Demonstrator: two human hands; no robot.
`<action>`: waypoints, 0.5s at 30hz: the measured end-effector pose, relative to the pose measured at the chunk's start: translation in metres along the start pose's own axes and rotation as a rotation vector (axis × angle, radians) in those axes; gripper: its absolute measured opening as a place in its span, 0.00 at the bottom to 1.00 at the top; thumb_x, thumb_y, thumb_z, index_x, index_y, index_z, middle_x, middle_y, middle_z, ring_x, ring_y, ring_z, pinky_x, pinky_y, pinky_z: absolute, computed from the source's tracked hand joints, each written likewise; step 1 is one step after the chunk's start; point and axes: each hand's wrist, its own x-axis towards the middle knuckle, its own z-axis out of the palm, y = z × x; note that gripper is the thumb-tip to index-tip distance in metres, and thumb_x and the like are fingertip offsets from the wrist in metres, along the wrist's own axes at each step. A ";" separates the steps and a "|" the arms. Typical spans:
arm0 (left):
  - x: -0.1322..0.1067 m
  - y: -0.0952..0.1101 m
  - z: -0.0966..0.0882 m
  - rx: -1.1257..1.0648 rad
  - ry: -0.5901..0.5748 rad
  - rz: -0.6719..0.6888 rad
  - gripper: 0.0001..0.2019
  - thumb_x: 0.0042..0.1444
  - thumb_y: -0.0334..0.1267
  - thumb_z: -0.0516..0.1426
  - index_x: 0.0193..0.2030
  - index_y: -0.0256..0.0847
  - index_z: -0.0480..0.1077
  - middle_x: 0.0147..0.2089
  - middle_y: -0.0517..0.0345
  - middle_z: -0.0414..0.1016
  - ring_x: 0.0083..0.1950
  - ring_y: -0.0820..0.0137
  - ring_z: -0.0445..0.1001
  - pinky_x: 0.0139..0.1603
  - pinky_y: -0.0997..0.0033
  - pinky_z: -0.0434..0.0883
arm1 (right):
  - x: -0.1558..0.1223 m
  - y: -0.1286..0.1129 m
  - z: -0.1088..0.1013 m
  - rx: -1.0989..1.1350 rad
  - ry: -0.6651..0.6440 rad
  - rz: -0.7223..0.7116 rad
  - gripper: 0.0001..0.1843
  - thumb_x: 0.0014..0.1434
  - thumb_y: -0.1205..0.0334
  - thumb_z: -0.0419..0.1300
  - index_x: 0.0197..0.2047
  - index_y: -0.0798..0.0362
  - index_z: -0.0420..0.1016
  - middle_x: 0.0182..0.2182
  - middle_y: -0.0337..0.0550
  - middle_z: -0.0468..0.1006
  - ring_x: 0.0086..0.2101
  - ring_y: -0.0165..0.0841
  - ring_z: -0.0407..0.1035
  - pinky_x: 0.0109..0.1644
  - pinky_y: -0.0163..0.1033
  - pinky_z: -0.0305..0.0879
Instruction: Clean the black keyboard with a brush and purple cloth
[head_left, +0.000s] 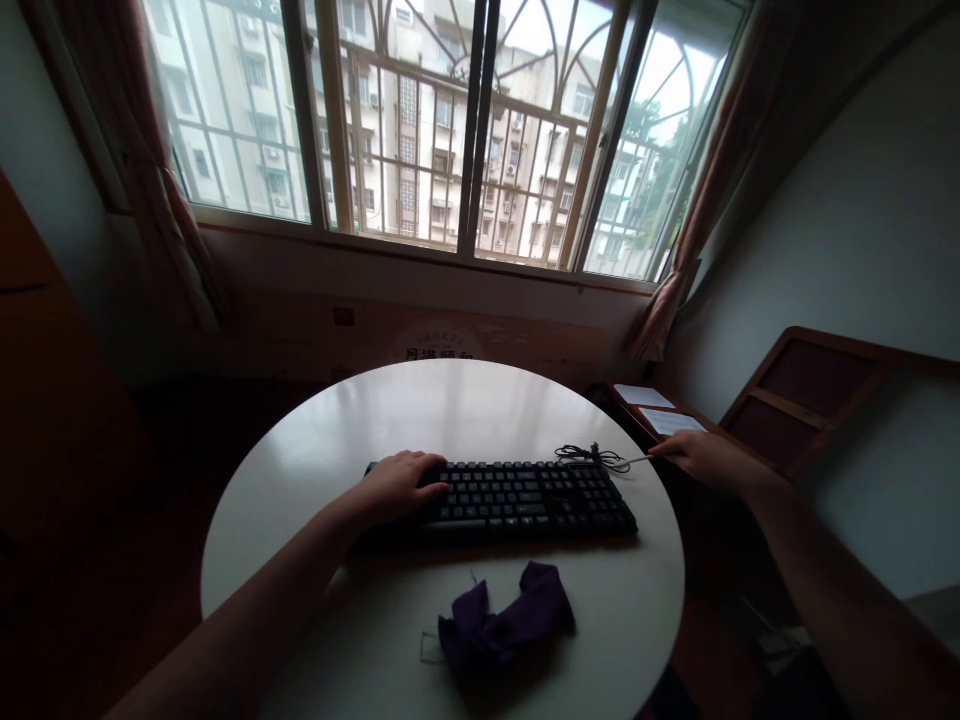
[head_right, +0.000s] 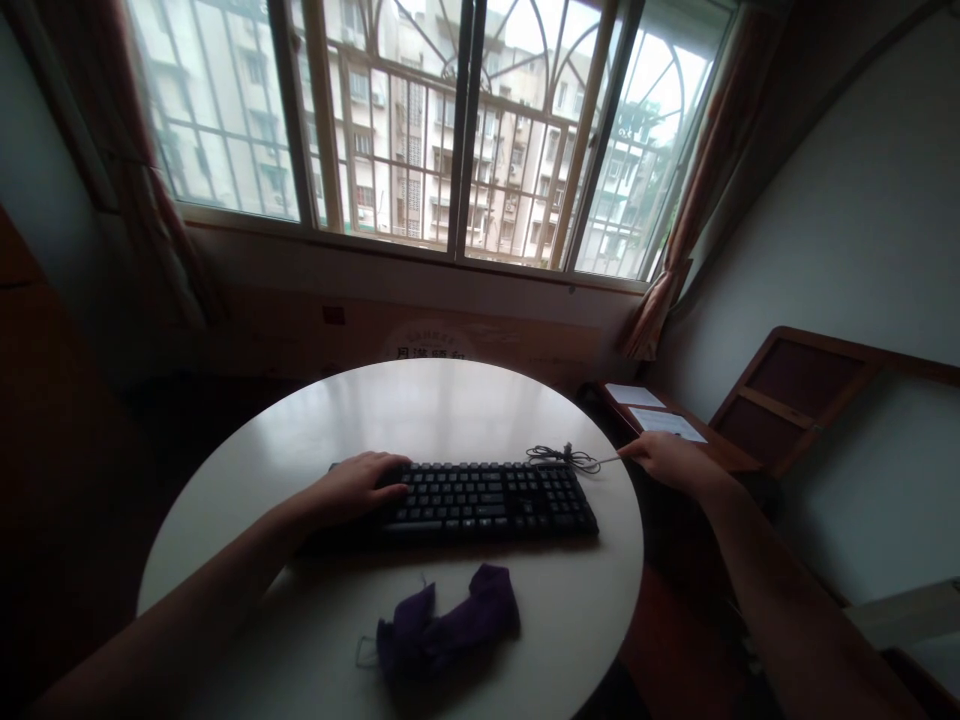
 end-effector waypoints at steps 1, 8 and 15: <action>0.000 0.000 0.000 -0.002 0.002 0.001 0.27 0.57 0.57 0.51 0.60 0.48 0.67 0.60 0.52 0.70 0.60 0.57 0.67 0.58 0.61 0.64 | -0.004 -0.006 -0.002 -0.026 0.016 -0.005 0.18 0.58 0.56 0.56 0.48 0.46 0.80 0.42 0.45 0.81 0.42 0.39 0.73 0.49 0.38 0.65; 0.000 -0.001 0.002 -0.001 0.005 0.008 0.27 0.58 0.57 0.50 0.60 0.48 0.67 0.59 0.51 0.71 0.59 0.57 0.68 0.56 0.60 0.65 | -0.027 -0.089 0.024 0.079 0.096 -0.052 0.23 0.63 0.60 0.49 0.59 0.49 0.71 0.49 0.47 0.77 0.46 0.39 0.72 0.51 0.39 0.64; 0.000 0.001 0.000 0.012 -0.008 0.011 0.27 0.58 0.57 0.50 0.60 0.48 0.66 0.57 0.50 0.71 0.58 0.56 0.68 0.56 0.59 0.65 | -0.049 -0.147 0.057 0.178 0.111 0.152 0.26 0.66 0.58 0.45 0.65 0.51 0.62 0.56 0.49 0.73 0.54 0.40 0.68 0.56 0.41 0.61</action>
